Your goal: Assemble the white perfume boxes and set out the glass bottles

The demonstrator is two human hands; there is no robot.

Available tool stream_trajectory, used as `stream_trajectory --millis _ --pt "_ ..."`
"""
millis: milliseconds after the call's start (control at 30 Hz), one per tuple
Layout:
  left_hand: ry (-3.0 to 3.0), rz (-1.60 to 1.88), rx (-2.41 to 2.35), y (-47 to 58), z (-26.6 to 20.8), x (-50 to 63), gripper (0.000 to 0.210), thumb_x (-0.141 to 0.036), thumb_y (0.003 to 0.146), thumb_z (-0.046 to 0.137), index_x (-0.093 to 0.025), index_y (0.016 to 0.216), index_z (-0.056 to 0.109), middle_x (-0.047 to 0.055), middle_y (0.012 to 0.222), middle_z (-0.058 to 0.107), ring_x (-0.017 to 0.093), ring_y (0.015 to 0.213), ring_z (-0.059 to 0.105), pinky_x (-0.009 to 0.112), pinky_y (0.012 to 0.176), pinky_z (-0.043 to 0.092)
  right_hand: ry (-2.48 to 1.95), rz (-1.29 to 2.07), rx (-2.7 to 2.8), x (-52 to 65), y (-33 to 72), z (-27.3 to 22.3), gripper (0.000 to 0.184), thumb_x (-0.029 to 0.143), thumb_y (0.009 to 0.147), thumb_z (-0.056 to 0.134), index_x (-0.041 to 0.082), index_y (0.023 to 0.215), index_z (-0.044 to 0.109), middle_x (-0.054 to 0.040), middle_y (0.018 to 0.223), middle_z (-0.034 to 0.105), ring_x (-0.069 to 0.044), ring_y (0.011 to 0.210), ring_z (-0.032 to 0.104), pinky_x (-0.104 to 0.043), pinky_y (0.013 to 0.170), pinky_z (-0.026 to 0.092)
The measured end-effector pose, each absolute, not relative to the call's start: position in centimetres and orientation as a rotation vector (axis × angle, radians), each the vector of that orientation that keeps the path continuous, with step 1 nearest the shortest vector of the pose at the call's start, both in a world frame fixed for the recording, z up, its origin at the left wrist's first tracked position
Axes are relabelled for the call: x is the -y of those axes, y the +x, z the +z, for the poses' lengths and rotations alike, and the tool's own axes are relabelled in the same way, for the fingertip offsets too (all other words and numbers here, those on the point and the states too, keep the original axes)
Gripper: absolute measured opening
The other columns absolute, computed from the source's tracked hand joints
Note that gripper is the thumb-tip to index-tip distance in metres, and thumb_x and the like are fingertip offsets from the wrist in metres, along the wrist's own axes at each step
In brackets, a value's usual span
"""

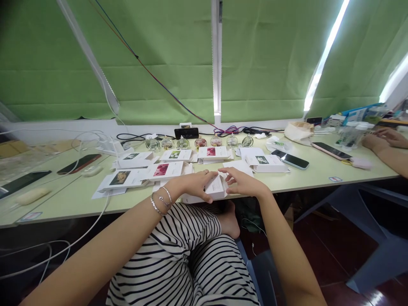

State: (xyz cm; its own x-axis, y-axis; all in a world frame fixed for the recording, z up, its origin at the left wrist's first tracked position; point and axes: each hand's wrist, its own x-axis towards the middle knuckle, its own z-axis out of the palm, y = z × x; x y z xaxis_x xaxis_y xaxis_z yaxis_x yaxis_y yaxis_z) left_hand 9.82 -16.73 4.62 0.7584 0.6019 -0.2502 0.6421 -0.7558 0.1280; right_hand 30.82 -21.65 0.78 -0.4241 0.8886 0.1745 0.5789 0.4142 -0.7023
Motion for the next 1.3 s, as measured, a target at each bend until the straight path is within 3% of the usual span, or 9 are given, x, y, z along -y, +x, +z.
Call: stream_trajectory --millis 167,300,567,967,1167,1300 --pt "2.758 -0.272 -0.977 9.9 4.7 16.9 0.097 -0.060 0.058 0.064 -0.020 0.137 0.023 0.013 0.125 0.047 0.031 0.112 0.048 0.036 0.088 0.040 -1.425 0.663 2.100 21.6 30.7 0.5 0.067 0.025 0.067 0.066 0.023 0.128 0.041 -0.0080 0.109 0.057 -0.017 0.085 0.059 -0.037 0.078 0.051" --pt "2.763 -0.284 -0.980 9.9 4.8 17.0 0.096 -0.060 0.059 0.063 -0.021 0.137 0.022 0.013 0.125 0.047 0.030 0.111 0.048 0.036 0.089 0.040 -1.508 0.647 2.216 22.1 30.3 1.2 0.056 0.034 0.072 0.062 0.021 0.124 0.045 -0.0046 0.091 0.063 -0.018 0.081 0.060 -0.034 0.075 0.050" --pt "2.766 -0.290 -0.965 10.0 4.7 17.0 0.096 -0.059 0.060 0.063 -0.020 0.137 0.022 0.013 0.126 0.046 0.030 0.112 0.048 0.036 0.090 0.039 -1.536 0.684 2.257 22.6 30.0 1.9 0.039 0.038 0.076 0.057 0.022 0.111 0.049 -0.0045 0.091 0.064 -0.019 0.082 0.060 -0.033 0.074 0.048" --pt "2.766 -0.308 -0.967 10.0 4.9 17.1 0.095 -0.061 0.059 0.062 -0.019 0.136 0.025 0.013 0.124 0.048 0.031 0.111 0.048 0.035 0.086 0.041 -1.529 0.726 2.274 22.3 30.3 2.1 0.035 0.041 0.071 0.060 0.023 0.101 0.052 -0.0048 0.103 0.062 -0.021 0.092 0.058 -0.032 0.078 0.045" --pt "2.790 -0.295 -0.954 9.9 4.6 16.9 0.098 -0.062 0.059 0.062 -0.018 0.137 0.022 0.015 0.126 0.046 0.031 0.111 0.048 0.036 0.089 0.039 -1.442 0.805 2.271 22.1 30.8 1.7 0.037 0.031 0.070 0.060 0.023 0.104 0.048 -0.0052 0.109 0.059 -0.019 0.098 0.057 -0.032 0.082 0.045" --pt "2.800 -0.281 -0.955 9.9 4.3 16.7 0.097 -0.062 0.058 0.062 -0.019 0.136 0.023 0.014 0.124 0.048 0.030 0.111 0.048 0.036 0.088 0.040 -1.409 0.768 2.256 22.0 30.8 1.4 0.027 0.022 0.074 0.052 0.022 0.101 0.049 -0.0048 0.104 0.061 -0.018 0.097 0.058 -0.032 0.084 0.045"
